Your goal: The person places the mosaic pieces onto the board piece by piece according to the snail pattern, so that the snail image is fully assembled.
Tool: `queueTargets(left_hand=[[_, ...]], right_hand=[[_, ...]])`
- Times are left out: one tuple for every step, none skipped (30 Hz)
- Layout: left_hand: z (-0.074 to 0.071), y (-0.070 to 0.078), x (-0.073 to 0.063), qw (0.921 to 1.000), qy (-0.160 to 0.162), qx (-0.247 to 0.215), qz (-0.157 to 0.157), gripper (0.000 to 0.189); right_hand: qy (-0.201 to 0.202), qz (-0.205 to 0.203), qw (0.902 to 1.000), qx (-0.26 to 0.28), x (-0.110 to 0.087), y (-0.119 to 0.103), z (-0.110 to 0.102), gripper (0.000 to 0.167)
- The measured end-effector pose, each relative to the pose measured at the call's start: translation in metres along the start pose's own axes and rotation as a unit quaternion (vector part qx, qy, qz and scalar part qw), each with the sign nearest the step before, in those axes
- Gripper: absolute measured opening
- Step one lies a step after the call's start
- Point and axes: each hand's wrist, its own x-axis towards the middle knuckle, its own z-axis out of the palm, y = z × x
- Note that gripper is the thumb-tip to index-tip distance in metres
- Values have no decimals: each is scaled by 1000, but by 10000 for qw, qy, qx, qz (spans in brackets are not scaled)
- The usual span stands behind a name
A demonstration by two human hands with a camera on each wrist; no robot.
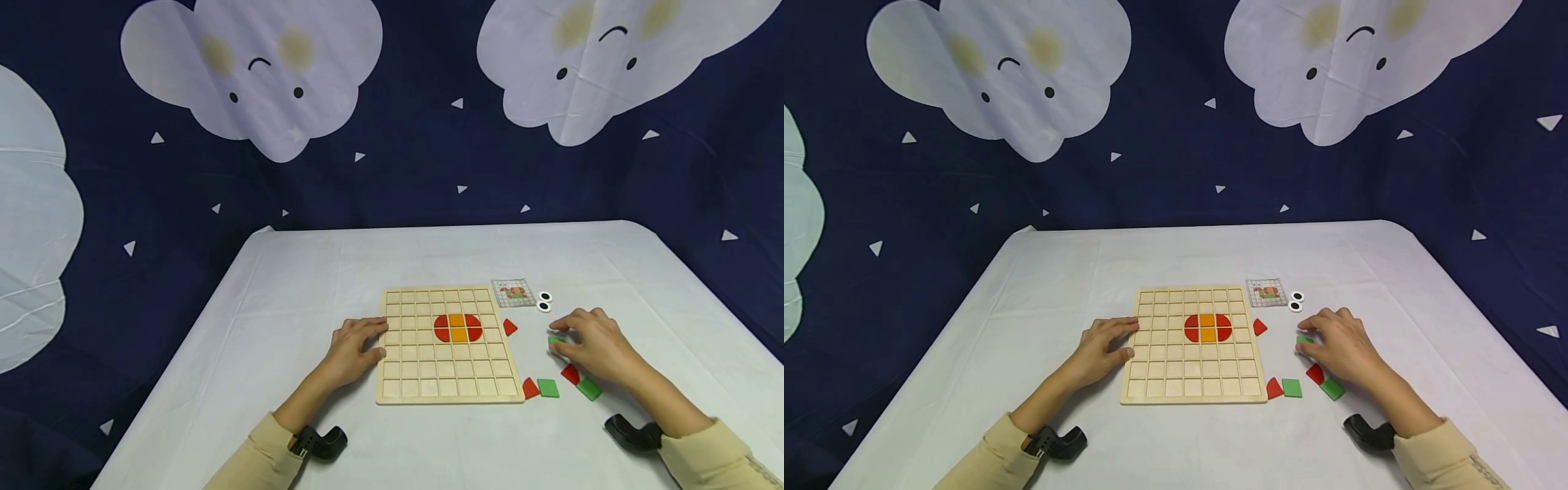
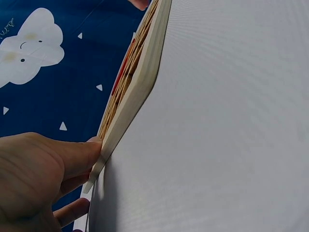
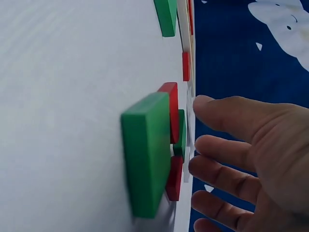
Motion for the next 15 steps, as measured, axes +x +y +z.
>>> queueTargets(left_hand=[[0, 0, 0, 10000, 3, -1, 4, 44], [0, 0, 0, 10000, 5, -4, 8, 44], [0, 0, 0, 10000, 3, -7, 11, 44], [0, 0, 0, 10000, 0, -14, 10, 44], [0, -1, 0, 10000, -1, -12, 13, 44], [0, -1, 0, 10000, -4, -14, 14, 44], [0, -1, 0, 10000, -1, -15, 18, 44], [0, -1, 0, 10000, -2, -15, 19, 44], [0, 0, 0, 10000, 0, -14, 18, 44], [0, 0, 0, 10000, 2, -9, 15, 44], [0, 0, 0, 10000, -1, -10, 11, 44], [0, 0, 0, 10000, -6, -11, 7, 44], [0, 0, 0, 10000, -16, -13, 0, 44], [0, 0, 0, 10000, -25, -18, -6, 44], [0, -1, 0, 10000, -30, -19, -12, 44]], right_hand=[[-19, 0, 10000, -10, -1, 1, 0, 34], [-41, -7, 10000, -15, -1, 1, 1, 33], [-65, -4, 10000, -29, -1, 2, 1, 33], [-84, 0, 10000, -46, -2, 2, 2, 32], [-100, 3, 9999, -56, -2, 3, 2, 31], [-108, -5, 9999, -69, -3, 3, 3, 31], [-109, -14, 9999, -76, -3, 4, 3, 30], [-100, -23, 9999, -90, -3, 5, 4, 30], [-89, -24, 9999, -104, -3, 5, 4, 29], [-84, -33, 9999, -106, -4, 5, 4, 29], [-82, -45, 9999, -109, -4, 6, 4, 29], [-78, -56, 9999, -111, -4, 7, 5, 28], [-79, -76, 9999, -104, -4, 7, 5, 28], [-77, -71, 9999, -107, -4, 7, 5, 28], [-77, -75, 9999, -104, -4, 8, 5, 28]])
